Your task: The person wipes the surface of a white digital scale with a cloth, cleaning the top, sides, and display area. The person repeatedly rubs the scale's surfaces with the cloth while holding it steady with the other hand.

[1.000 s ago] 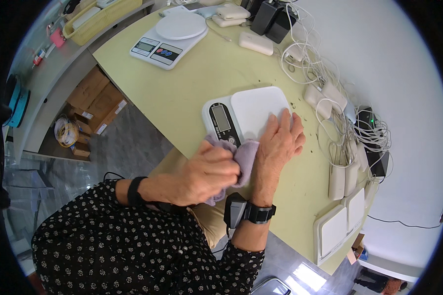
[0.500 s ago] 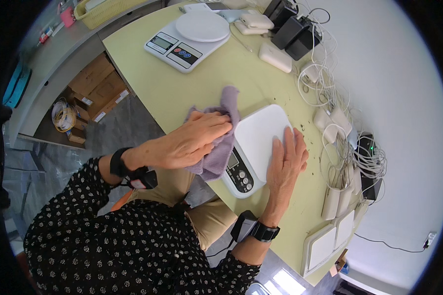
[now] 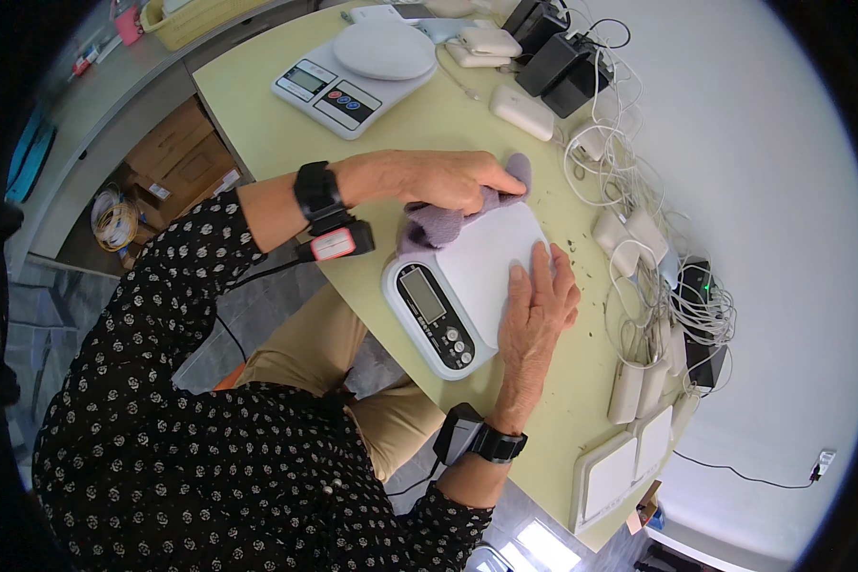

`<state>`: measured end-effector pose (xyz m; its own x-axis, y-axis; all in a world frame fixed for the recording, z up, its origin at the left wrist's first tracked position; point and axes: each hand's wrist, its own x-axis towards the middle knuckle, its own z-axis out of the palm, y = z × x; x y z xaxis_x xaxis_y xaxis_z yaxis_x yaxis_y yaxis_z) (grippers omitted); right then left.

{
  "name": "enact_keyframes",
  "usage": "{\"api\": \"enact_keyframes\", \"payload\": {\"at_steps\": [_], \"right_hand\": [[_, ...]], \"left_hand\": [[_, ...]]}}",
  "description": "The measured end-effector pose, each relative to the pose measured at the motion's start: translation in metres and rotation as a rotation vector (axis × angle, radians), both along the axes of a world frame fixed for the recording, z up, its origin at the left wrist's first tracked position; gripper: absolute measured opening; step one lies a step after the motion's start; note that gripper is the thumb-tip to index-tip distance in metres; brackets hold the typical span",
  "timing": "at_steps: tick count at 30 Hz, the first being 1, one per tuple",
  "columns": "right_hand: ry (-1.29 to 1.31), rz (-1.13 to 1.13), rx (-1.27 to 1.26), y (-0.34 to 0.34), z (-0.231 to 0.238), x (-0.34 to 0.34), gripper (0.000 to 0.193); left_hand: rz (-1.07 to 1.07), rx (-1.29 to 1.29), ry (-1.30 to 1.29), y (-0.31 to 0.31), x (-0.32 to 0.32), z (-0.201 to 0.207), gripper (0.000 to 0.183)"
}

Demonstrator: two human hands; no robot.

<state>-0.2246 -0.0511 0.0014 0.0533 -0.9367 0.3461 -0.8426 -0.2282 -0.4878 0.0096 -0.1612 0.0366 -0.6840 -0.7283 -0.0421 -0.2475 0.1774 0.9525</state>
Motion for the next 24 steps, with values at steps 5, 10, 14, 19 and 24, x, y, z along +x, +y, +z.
{"api": "enact_keyframes", "payload": {"at_steps": [5, 10, 14, 19, 24], "right_hand": [[-0.005, -0.052, -0.008, -0.001, -0.003, 0.003, 0.045], [0.014, -0.098, -0.019, -0.002, -0.005, 0.006, 0.044], [0.008, -0.102, -0.024, -0.002, -0.004, 0.007, 0.043], [-0.012, -0.077, -0.031, 0.000, -0.001, 0.006, 0.043], [-0.026, -0.056, -0.029, 0.000, -0.002, 0.003, 0.044]], "left_hand": [[0.021, 0.011, 0.027, 0.003, -0.003, -0.001, 0.073], [0.002, 0.038, -0.004, 0.040, 0.021, 0.001, 0.076], [0.009, -0.084, 0.014, 0.077, 0.038, -0.005, 0.078], [0.005, -0.290, -0.070, 0.120, 0.049, -0.014, 0.078], [0.017, -0.278, -0.129, 0.155, 0.060, -0.010, 0.080]]}}
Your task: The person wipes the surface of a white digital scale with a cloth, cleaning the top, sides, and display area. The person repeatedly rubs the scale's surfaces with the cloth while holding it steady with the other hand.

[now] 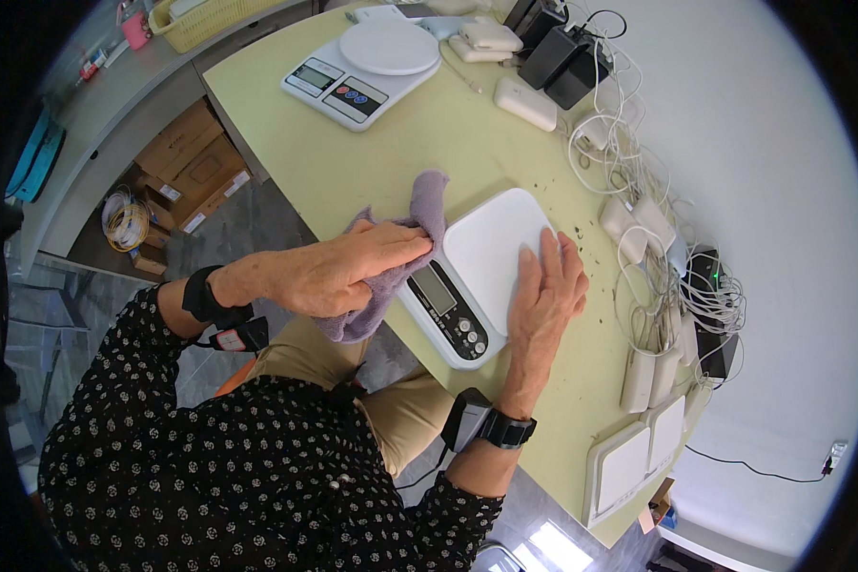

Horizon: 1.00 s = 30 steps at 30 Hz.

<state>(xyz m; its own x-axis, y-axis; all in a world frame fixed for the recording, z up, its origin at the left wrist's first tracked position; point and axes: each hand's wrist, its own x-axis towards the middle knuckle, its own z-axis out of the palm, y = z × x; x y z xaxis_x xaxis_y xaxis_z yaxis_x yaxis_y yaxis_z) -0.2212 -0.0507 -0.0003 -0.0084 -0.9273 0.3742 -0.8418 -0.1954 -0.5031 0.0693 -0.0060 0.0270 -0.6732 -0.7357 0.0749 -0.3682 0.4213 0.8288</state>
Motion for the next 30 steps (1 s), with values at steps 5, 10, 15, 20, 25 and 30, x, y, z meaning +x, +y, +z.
{"api": "enact_keyframes", "payload": {"at_steps": [5, 10, 15, 20, 25, 30], "right_hand": [[0.003, 0.024, -0.003, -0.001, -0.002, -0.003, 0.044], [0.003, 0.037, -0.006, -0.001, -0.004, -0.004, 0.044], [0.017, 0.022, -0.011, 0.000, -0.002, -0.002, 0.044], [-0.008, 0.003, -0.003, 0.002, -0.001, 0.000, 0.042], [0.019, -0.029, -0.027, 0.000, -0.005, 0.000, 0.042], [0.073, -0.051, -0.004, -0.001, -0.005, 0.001, 0.046]], "left_hand": [[0.076, 0.129, 0.105, -0.021, -0.008, 0.008, 0.081], [0.084, 0.231, 0.206, -0.068, -0.023, 0.012, 0.087], [0.012, 0.368, 0.241, -0.115, -0.049, 0.003, 0.084], [-0.094, 0.131, 0.133, -0.148, -0.073, -0.011, 0.085], [-0.104, -0.070, -0.006, -0.123, -0.056, -0.012, 0.093], [-0.071, -0.028, -0.076, -0.073, -0.034, 0.000, 0.099]]}}
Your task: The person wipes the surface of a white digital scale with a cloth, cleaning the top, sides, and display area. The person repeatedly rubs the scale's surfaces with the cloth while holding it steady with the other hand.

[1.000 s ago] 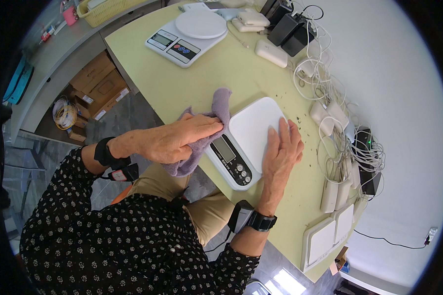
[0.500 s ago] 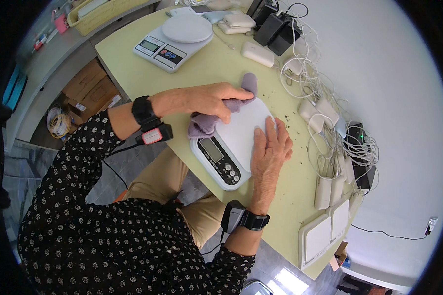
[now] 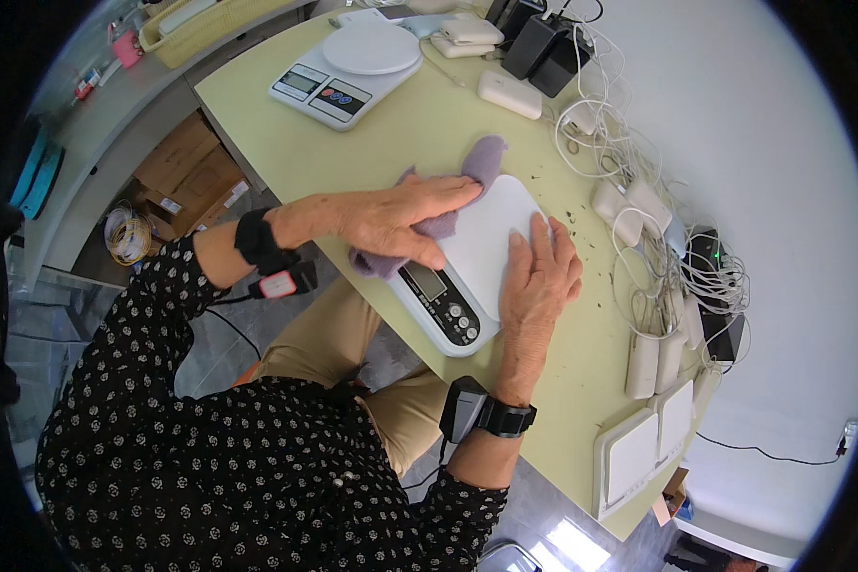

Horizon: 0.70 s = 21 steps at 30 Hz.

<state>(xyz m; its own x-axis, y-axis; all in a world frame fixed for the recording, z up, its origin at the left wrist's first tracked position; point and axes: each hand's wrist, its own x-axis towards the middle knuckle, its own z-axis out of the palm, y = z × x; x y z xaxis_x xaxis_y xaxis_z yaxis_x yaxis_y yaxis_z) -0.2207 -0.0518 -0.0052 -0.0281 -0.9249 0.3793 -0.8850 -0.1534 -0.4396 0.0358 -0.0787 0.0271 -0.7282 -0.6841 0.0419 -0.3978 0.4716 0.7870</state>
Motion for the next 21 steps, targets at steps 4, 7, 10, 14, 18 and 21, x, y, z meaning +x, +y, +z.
{"api": "enact_keyframes", "payload": {"at_steps": [4, 7, 10, 14, 18, 21], "right_hand": [[-0.012, -0.008, 0.014, 0.002, 0.003, 0.001, 0.046], [-0.042, 0.006, -0.013, 0.004, 0.005, 0.001, 0.044], [-0.061, 0.014, -0.036, 0.005, 0.004, 0.003, 0.042], [-0.058, 0.005, -0.041, 0.006, 0.004, 0.004, 0.041], [-0.052, 0.017, -0.015, 0.006, 0.005, 0.003, 0.045], [-0.038, 0.013, -0.006, 0.005, 0.004, 0.001, 0.045]], "left_hand": [[0.064, 0.001, -0.013, 0.039, 0.010, 0.000, 0.101], [0.148, -0.057, 0.095, 0.074, 0.010, -0.010, 0.098], [0.252, -0.035, 0.138, 0.104, 0.008, -0.016, 0.095], [0.316, -0.054, 0.143, 0.112, 0.007, -0.014, 0.091], [0.285, 0.137, 0.207, 0.064, 0.011, -0.001, 0.086], [0.248, 0.254, 0.215, 0.022, 0.004, 0.007, 0.086]]}}
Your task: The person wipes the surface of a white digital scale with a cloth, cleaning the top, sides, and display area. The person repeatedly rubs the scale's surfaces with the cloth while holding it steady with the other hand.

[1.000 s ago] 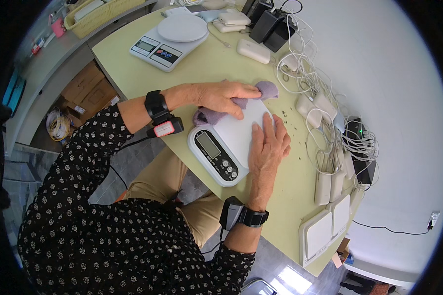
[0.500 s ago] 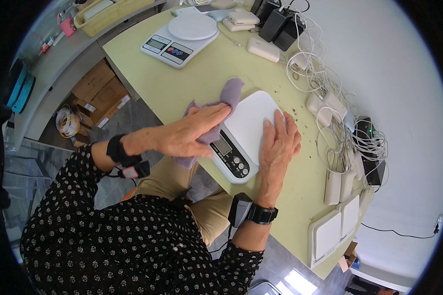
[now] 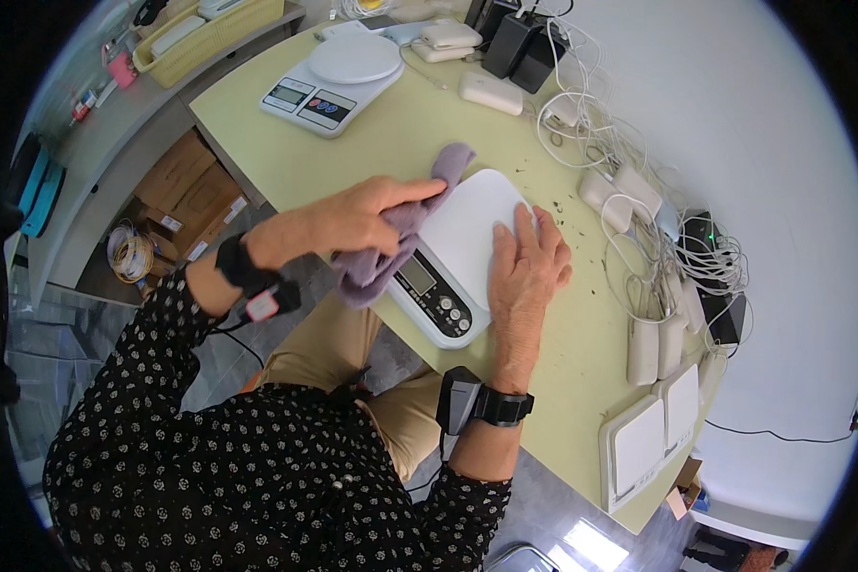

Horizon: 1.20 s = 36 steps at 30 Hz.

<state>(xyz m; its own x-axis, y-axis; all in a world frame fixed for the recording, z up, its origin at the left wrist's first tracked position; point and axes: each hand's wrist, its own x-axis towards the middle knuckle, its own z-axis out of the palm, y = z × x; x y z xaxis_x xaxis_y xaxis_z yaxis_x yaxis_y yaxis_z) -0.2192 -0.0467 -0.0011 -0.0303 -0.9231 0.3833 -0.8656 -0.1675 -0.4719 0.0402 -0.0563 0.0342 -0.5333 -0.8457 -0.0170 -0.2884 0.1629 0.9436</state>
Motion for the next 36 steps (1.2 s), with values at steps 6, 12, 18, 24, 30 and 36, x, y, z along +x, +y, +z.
{"api": "enact_keyframes", "payload": {"at_steps": [6, 12, 18, 24, 30, 36], "right_hand": [[0.020, -0.055, -0.081, -0.004, -0.007, 0.005, 0.042], [0.085, -0.238, -0.035, -0.006, -0.005, 0.016, 0.039], [0.100, -0.333, -0.021, -0.005, -0.001, 0.027, 0.036], [0.128, -0.469, -0.038, -0.013, -0.009, 0.050, 0.032], [0.162, -0.489, -0.027, -0.017, -0.016, 0.059, 0.036], [0.044, -0.071, 0.176, -0.015, 0.006, 0.003, 0.054]], "left_hand": [[-0.086, 0.080, 0.078, -0.066, -0.026, 0.003, 0.087], [-0.144, 0.018, -0.012, -0.071, -0.028, 0.005, 0.083], [0.106, -0.048, 0.028, -0.003, 0.002, -0.003, 0.077], [0.593, -0.309, 0.012, 0.058, -0.033, -0.032, 0.074], [0.639, -0.270, 0.073, 0.081, -0.057, -0.039, 0.071], [0.685, -0.369, 0.024, 0.069, -0.044, -0.046, 0.068]]}}
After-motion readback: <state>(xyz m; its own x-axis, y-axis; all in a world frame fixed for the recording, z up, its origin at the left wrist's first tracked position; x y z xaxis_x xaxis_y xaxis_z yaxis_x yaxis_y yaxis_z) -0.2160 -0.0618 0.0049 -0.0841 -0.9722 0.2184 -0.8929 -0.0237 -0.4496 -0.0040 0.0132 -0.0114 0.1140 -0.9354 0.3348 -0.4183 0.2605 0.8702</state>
